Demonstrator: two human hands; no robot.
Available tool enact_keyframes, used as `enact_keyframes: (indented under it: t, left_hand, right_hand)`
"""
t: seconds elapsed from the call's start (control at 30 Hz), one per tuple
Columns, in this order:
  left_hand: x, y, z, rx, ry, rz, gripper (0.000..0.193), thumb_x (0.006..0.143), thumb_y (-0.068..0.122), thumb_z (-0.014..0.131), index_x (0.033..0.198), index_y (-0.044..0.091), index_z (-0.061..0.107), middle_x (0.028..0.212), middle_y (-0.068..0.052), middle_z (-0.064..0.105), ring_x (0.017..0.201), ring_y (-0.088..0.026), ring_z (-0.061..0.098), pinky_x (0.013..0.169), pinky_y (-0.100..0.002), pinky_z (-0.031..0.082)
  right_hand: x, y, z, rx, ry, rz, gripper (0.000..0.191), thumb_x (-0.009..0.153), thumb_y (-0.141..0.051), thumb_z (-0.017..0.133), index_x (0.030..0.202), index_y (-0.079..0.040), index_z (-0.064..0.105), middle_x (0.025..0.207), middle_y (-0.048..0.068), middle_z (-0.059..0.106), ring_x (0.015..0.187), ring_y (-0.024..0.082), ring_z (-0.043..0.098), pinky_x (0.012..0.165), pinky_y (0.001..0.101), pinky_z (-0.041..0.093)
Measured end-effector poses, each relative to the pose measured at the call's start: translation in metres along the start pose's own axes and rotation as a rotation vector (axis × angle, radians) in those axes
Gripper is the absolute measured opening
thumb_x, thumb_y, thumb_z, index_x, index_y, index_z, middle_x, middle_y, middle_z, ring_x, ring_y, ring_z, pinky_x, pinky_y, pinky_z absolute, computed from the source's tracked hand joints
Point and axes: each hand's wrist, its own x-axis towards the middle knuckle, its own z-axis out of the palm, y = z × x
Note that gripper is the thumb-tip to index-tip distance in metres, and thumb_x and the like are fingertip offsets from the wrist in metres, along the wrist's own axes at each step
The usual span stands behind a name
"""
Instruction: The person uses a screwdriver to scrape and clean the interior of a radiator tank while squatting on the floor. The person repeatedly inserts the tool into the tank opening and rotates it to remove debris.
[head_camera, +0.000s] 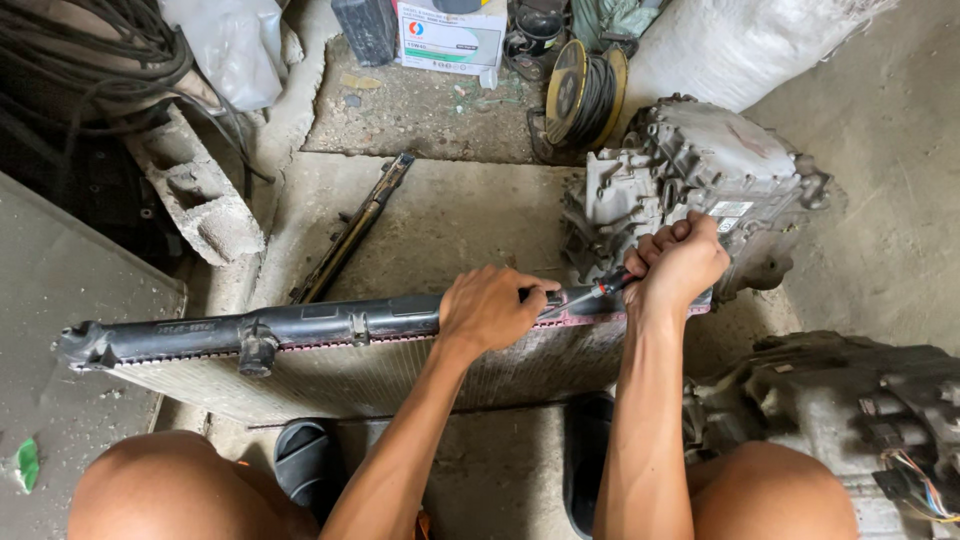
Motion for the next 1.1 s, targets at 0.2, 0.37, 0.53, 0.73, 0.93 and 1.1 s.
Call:
enact_keyframes:
  t: [0.2,0.37,0.53,0.73,0.93,1.1]
  left_hand:
    - [0.002,0.000,-0.001,0.001,0.028,0.008,0.034,0.090,0.039,0.054,0.112,0.038,0.080,0.092,-0.012,0.077,0.095,-0.037,0.071,0.099,-0.047,0.049]
    - [0.002,-0.001,-0.001,0.000,-0.005,-0.031,0.034,0.090,0.038,0.053,0.112,0.039,0.078,0.089,-0.013,0.079,0.095,-0.036,0.073,0.102,-0.046,0.049]
    - [0.004,-0.004,0.002,0.007,0.028,-0.008,0.034,0.089,0.039,0.054,0.111,0.037,0.080,0.092,-0.014,0.078,0.096,-0.037,0.072,0.100,-0.047,0.050]
    - [0.007,-0.007,0.001,-0.004,0.016,-0.016,0.033,0.089,0.040,0.054,0.111,0.038,0.079,0.089,-0.016,0.078,0.092,-0.037,0.074,0.097,-0.047,0.053]
    - [0.010,-0.008,0.003,-0.005,0.079,0.048,0.030,0.086,0.039,0.057,0.104,0.038,0.082,0.094,-0.014,0.077,0.092,-0.038,0.072,0.094,-0.048,0.054]
    - [0.012,-0.007,0.002,0.001,0.071,0.020,0.030,0.085,0.039,0.058,0.104,0.038,0.082,0.093,-0.014,0.077,0.092,-0.038,0.071,0.095,-0.048,0.051]
  right_hand:
    - [0.004,0.000,0.005,-0.009,0.021,0.027,0.027,0.096,-0.021,0.048,0.071,-0.013,0.040,0.055,-0.002,0.029,0.041,0.011,0.027,0.037,0.0310,0.019]
    - [0.007,0.001,0.006,-0.012,0.032,0.054,0.027,0.095,-0.019,0.049,0.071,-0.013,0.039,0.055,-0.002,0.030,0.042,0.011,0.027,0.038,0.0305,0.019]
    - [0.012,0.004,0.007,-0.039,0.010,0.043,0.026,0.095,-0.018,0.048,0.071,-0.015,0.039,0.055,-0.003,0.030,0.042,0.010,0.026,0.037,0.0309,0.020]
    - [0.012,0.005,0.001,0.011,-0.025,0.060,0.029,0.097,-0.024,0.049,0.072,-0.016,0.037,0.056,-0.004,0.027,0.044,0.010,0.024,0.039,0.0307,0.019]
    - [0.010,0.007,-0.015,0.066,-0.033,0.049,0.029,0.097,-0.027,0.052,0.074,-0.016,0.037,0.058,-0.004,0.025,0.048,0.011,0.024,0.042,0.0307,0.020]
    - [0.013,0.007,-0.020,0.081,-0.011,0.063,0.029,0.095,-0.028,0.053,0.074,-0.016,0.037,0.059,-0.004,0.024,0.049,0.011,0.024,0.043,0.0306,0.020]
